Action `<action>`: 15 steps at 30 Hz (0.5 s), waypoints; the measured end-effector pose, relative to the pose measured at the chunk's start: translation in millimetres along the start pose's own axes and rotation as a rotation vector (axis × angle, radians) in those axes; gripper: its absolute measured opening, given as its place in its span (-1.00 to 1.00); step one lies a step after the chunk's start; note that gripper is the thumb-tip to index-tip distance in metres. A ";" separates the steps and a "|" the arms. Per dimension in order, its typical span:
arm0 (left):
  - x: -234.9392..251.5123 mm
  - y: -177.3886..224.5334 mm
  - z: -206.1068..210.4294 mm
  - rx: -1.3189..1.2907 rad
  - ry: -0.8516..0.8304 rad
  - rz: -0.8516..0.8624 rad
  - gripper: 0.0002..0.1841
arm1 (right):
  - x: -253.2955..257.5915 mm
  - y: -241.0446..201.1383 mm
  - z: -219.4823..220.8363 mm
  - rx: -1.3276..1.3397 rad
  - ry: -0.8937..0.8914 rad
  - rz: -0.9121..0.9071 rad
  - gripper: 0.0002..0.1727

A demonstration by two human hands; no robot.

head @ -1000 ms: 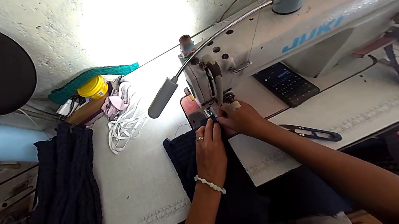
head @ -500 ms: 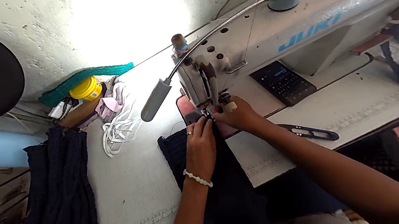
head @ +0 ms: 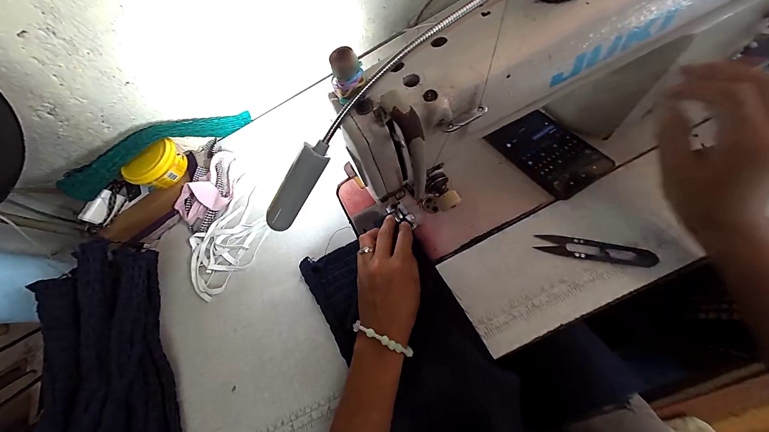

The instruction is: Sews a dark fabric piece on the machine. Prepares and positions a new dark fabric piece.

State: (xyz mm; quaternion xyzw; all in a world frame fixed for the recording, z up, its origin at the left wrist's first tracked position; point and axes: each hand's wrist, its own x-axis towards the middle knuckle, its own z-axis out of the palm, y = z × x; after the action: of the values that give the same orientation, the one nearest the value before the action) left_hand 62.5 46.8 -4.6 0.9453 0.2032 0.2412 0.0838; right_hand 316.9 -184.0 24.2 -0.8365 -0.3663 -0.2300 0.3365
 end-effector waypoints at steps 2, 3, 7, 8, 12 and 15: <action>1.4 -0.1 -0.1 -0.019 0.002 -0.009 -0.74 | -0.4 33.4 -4.1 -0.068 0.014 0.068 -0.55; 2.4 -0.3 0.0 -0.023 0.003 -0.010 -0.76 | -2.0 41.8 -4.6 -0.092 -0.020 0.095 -0.52; 6.7 -2.4 1.9 0.002 0.017 -0.001 -0.76 | -8.0 49.5 2.0 -0.101 -0.032 0.094 -0.47; 7.6 -3.0 2.2 0.005 0.016 0.000 -0.76 | -7.9 47.6 2.9 -0.099 -0.020 0.100 -0.49; 13.1 -5.5 2.6 -0.007 0.010 -0.004 -0.78 | -7.5 42.0 0.5 -0.133 -0.024 0.114 -0.57; 12.3 -6.9 3.1 -0.010 0.016 0.007 -0.78 | -11.8 41.2 -0.4 -0.162 -0.079 0.144 -0.58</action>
State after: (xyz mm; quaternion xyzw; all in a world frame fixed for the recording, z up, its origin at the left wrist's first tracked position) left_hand 71.5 58.2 -3.9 0.9436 0.1993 0.2498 0.0860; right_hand 341.1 -210.5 0.8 -0.8936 -0.2985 -0.2007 0.2685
